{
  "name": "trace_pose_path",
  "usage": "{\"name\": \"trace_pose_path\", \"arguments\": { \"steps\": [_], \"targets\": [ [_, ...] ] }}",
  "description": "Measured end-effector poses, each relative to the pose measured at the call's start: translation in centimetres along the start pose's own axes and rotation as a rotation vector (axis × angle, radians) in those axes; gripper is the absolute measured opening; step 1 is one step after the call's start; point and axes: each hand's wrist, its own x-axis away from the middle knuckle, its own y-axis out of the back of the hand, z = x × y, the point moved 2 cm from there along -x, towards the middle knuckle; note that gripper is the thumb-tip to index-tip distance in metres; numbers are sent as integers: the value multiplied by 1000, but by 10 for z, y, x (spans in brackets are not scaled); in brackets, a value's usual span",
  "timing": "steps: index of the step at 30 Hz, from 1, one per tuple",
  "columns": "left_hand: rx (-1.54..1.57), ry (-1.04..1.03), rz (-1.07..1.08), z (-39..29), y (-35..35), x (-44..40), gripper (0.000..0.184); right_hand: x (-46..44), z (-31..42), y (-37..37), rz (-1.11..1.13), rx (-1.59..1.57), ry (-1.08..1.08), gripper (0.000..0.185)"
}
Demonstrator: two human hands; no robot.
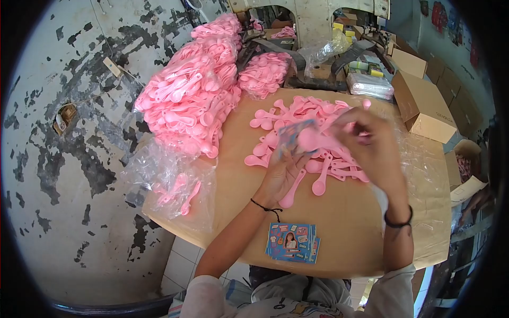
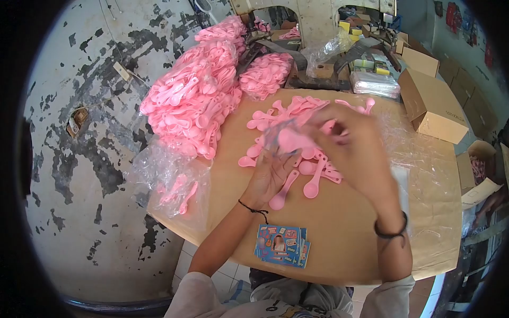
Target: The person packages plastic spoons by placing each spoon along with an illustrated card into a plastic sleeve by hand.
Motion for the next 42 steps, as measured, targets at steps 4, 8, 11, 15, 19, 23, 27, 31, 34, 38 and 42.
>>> {"name": "trace_pose_path", "arguments": {
  "steps": [4,8,11,15,19,23,27,31,34,38,42],
  "targets": [
    [-274,-160,-68,-19,-19,-7,87,6,21,37,-135,-28,107,12],
    [-1027,-371,74,-31,-45,-6,106,-1,1,18,28,197,119,14],
    [-1344,-311,165,-14,-70,-5,89,-3,-12,8,-15,188,177,10],
    [-1532,-184,163,12,-77,-19,61,-3,-18,-3,140,18,83,13],
    [-800,146,69,5,-86,-15,43,-7,-14,4,-191,-129,52,22],
    [-420,339,392,7,-67,-8,43,-10,-51,-13,266,-239,-11,19],
    [-997,222,144,-5,-69,0,45,-13,-50,-14,145,-260,-130,13],
    [-974,237,89,-16,-67,-2,40,-15,-50,-10,56,-151,-100,15],
    [-839,160,57,-21,-71,-1,36,-14,-55,-18,74,-142,-73,16],
    [-861,14,-81,-16,-55,-7,33,-15,-49,-22,4,18,3,13],
    [-987,-35,-133,-16,-56,-6,30,-11,-44,-31,-76,268,319,17]
  ]
}}
